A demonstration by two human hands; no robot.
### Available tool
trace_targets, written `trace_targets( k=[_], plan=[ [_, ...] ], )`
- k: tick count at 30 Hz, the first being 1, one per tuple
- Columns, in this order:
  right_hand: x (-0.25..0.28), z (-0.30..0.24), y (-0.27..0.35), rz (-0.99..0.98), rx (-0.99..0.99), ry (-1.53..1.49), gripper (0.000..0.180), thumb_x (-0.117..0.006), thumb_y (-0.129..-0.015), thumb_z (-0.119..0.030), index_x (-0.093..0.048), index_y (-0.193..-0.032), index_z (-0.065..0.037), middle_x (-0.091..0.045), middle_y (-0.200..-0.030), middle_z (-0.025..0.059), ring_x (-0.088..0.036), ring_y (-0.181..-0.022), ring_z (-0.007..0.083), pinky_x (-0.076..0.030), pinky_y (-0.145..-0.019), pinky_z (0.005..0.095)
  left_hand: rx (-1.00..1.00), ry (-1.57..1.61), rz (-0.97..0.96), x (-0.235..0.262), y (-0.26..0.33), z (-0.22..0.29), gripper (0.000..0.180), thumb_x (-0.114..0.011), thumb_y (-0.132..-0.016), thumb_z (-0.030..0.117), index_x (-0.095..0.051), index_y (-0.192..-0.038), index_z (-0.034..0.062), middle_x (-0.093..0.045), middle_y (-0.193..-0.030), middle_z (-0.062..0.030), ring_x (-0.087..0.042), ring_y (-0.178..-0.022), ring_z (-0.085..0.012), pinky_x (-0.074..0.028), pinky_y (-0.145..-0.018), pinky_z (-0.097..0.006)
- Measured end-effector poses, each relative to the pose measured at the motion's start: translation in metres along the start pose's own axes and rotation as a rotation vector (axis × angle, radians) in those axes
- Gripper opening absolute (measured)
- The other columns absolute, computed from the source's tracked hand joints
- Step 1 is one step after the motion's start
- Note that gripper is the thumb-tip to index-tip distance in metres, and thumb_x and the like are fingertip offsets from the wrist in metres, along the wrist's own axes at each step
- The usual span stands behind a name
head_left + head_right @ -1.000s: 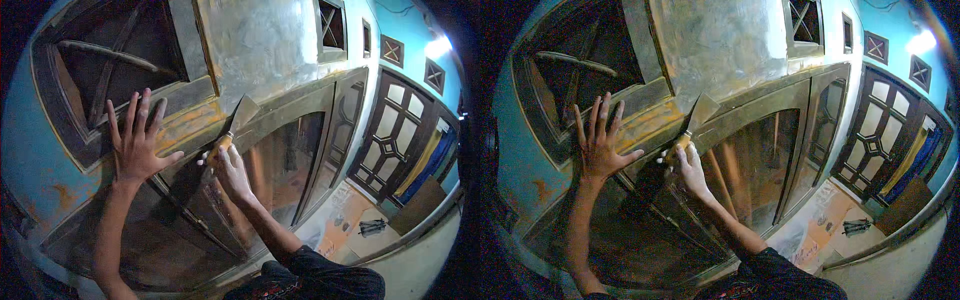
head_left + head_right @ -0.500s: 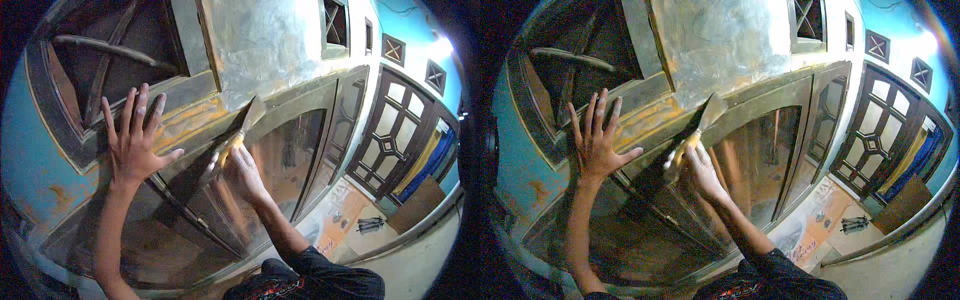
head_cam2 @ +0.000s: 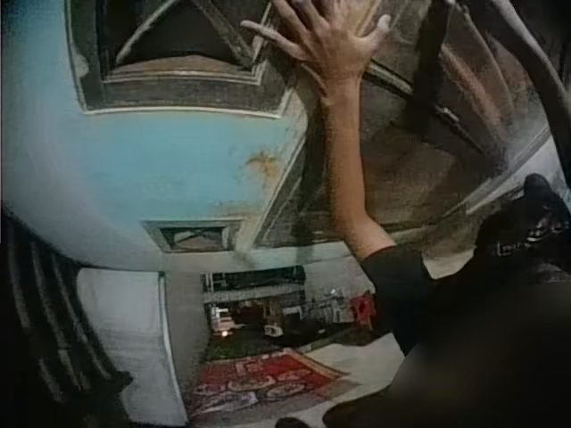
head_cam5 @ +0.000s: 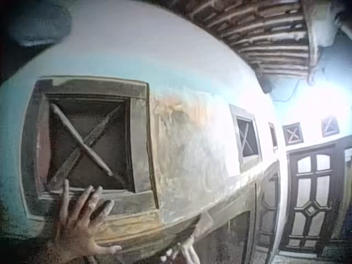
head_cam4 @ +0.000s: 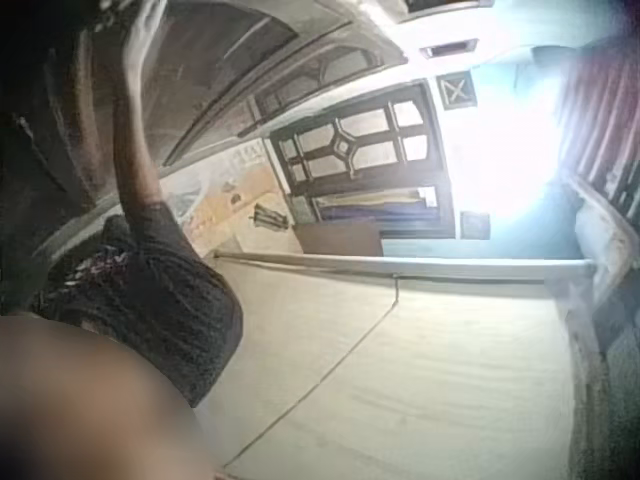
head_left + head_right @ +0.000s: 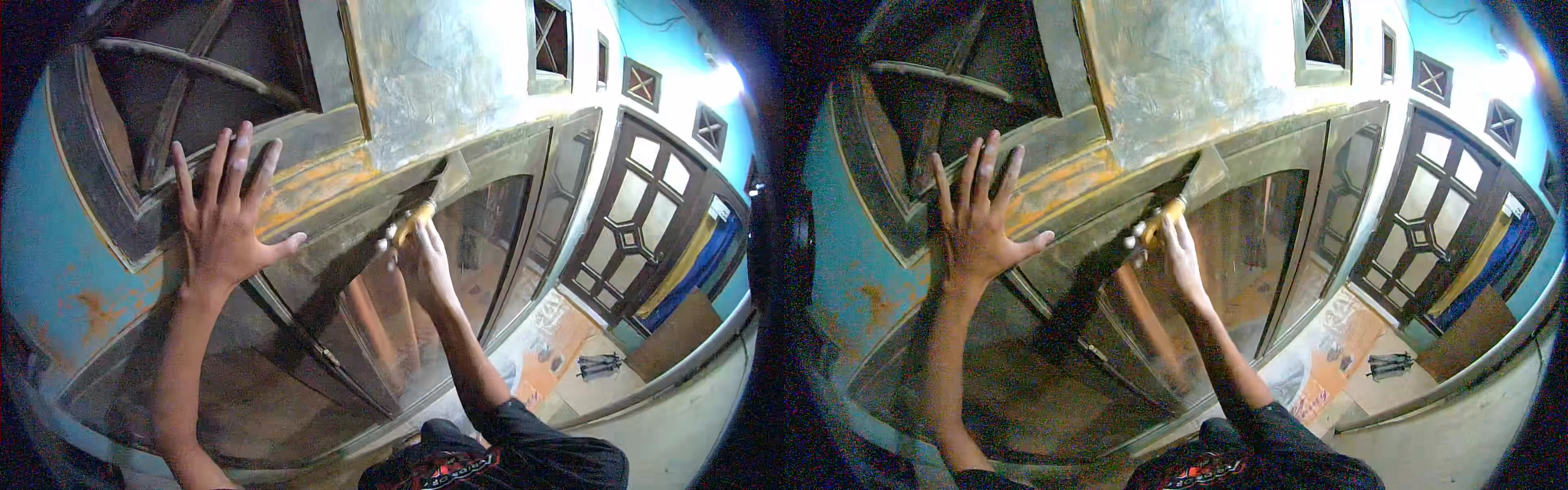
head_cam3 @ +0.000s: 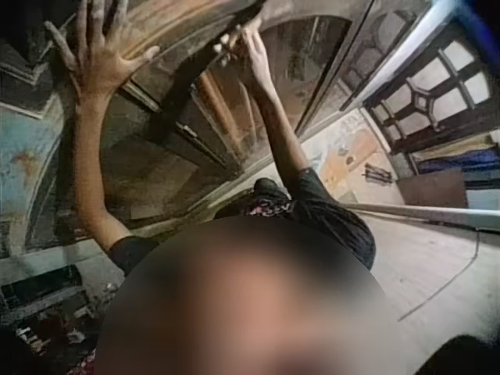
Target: The person scrapes and smooths a wall surface with a putty knife.
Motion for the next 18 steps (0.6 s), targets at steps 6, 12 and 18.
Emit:
trace_targets(
  k=[6, 12, 18],
  plan=[
    [0.006, 0.018, 0.044, 0.102, -0.113, 0.295, 0.041, -0.042, -0.104, -0.030, -0.039, -0.135, -0.003, -0.050, -0.123, 0.0082, -0.044, -0.112, 0.0170, -0.034, -0.099, 0.0290, 0.010, -0.006, -0.029, -0.005, 0.006, -0.005, 0.103, -0.074, -0.055, 0.059, -0.040, -0.143, 0.0179, -0.030, -0.152, -0.0112, -0.026, -0.141, -0.0284, -0.006, -0.113, -0.067],
    [-0.039, 0.015, 0.073, -0.064, -0.144, 0.417, 0.055, -0.039, -0.104, -0.030, -0.025, -0.145, 0.003, -0.030, -0.148, 0.0170, -0.026, -0.139, 0.0236, -0.019, -0.113, 0.0316, 0.010, 0.012, -0.006, -0.001, 0.001, -0.005, 0.102, -0.075, -0.055, 0.057, -0.040, -0.143, 0.0184, -0.030, -0.152, -0.0113, -0.026, -0.141, -0.0287, -0.006, -0.113, -0.067],
    [-0.059, 0.039, 0.059, -0.141, 0.033, 0.445, 0.046, -0.041, -0.103, -0.031, -0.035, -0.140, -0.005, -0.051, -0.118, 0.0063, -0.052, -0.107, 0.0145, -0.044, -0.089, 0.0301, 0.007, -0.003, -0.038, -0.002, -0.001, 0.000, 0.105, -0.075, -0.055, 0.060, -0.038, -0.145, 0.0191, -0.029, -0.152, -0.0117, -0.026, -0.141, -0.0291, -0.006, -0.112, -0.069]
  ],
)
Point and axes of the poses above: each hand's wrist, its own y-axis away from the middle knuckle, its own x-axis out of the back of the hand, z = x × y, the point moved 4 cm from there along -y, towards the middle knuckle
